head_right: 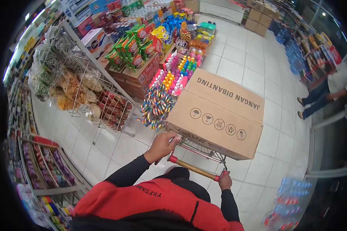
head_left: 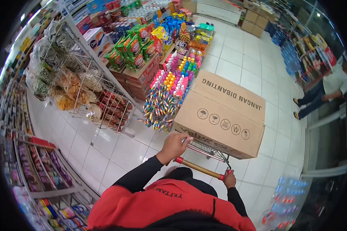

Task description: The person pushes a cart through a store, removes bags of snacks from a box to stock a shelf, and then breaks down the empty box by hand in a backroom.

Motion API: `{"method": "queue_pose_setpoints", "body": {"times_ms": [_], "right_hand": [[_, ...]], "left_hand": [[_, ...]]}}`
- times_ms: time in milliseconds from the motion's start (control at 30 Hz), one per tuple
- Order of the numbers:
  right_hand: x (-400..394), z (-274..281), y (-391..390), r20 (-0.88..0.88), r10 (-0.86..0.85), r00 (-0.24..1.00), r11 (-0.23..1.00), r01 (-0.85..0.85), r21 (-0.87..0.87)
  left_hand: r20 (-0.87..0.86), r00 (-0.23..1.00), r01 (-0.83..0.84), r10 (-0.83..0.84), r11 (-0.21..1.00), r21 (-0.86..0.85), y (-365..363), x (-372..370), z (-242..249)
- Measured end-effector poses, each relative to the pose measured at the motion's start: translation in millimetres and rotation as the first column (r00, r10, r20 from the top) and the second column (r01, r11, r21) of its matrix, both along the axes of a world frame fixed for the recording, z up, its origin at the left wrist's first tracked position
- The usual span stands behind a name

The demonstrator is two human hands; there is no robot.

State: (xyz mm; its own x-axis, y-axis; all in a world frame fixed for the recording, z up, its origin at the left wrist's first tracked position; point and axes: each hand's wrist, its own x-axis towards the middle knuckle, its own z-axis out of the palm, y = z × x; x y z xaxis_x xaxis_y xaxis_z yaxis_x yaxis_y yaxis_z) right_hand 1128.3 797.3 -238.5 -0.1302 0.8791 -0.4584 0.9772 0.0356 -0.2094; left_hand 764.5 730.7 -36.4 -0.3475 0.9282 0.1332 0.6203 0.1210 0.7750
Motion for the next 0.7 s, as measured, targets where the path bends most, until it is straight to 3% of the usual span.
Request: {"method": "queue_pose_setpoints", "body": {"times_ms": [100, 167, 300, 433, 533, 600, 667, 700], "right_hand": [[9, 21, 90, 0.047, 0.093, 0.995, 0.995, -0.094, 0.027], [-15, 14, 126, 0.079, 0.122, 0.989, 0.992, -0.122, -0.001], [-27, 35, 263, 0.077, 0.194, 0.978, 0.980, -0.191, -0.047], [-63, 43, 344, 0.170, 0.325, 0.930, 0.942, -0.304, -0.141], [-77, 58, 409, 0.179, 0.421, 0.889, 0.904, -0.394, -0.167], [-100, 67, 429, 0.180, 0.438, 0.881, 0.890, -0.396, -0.228], [-97, 55, 472, 0.088, 0.617, 0.782, 0.758, -0.560, -0.335], [-86, 44, 499, -0.012, 0.702, 0.712, 0.667, -0.664, -0.339]], "left_hand": [[0.068, 0.992, -0.110, 0.108, 0.994, 0.014, 55, 17, 18], [0.132, 0.984, -0.116, 0.124, 0.991, -0.063, 85, -8, 5], [0.101, 0.973, -0.216, 0.208, 0.973, 0.078, 183, -6, 7], [0.066, 0.954, -0.295, 0.293, 0.955, 0.028, 244, -31, 6], [-0.068, 0.918, -0.391, 0.392, 0.920, 0.026, 293, -26, 24], [-0.323, 0.849, -0.449, 0.418, 0.893, -0.026, 308, -51, 30], [-0.393, 0.789, -0.499, 0.472, 0.866, 0.036, 327, -49, 20], [-0.515, 0.713, -0.537, 0.476, 0.843, 0.036, 337, -46, 18]]}}
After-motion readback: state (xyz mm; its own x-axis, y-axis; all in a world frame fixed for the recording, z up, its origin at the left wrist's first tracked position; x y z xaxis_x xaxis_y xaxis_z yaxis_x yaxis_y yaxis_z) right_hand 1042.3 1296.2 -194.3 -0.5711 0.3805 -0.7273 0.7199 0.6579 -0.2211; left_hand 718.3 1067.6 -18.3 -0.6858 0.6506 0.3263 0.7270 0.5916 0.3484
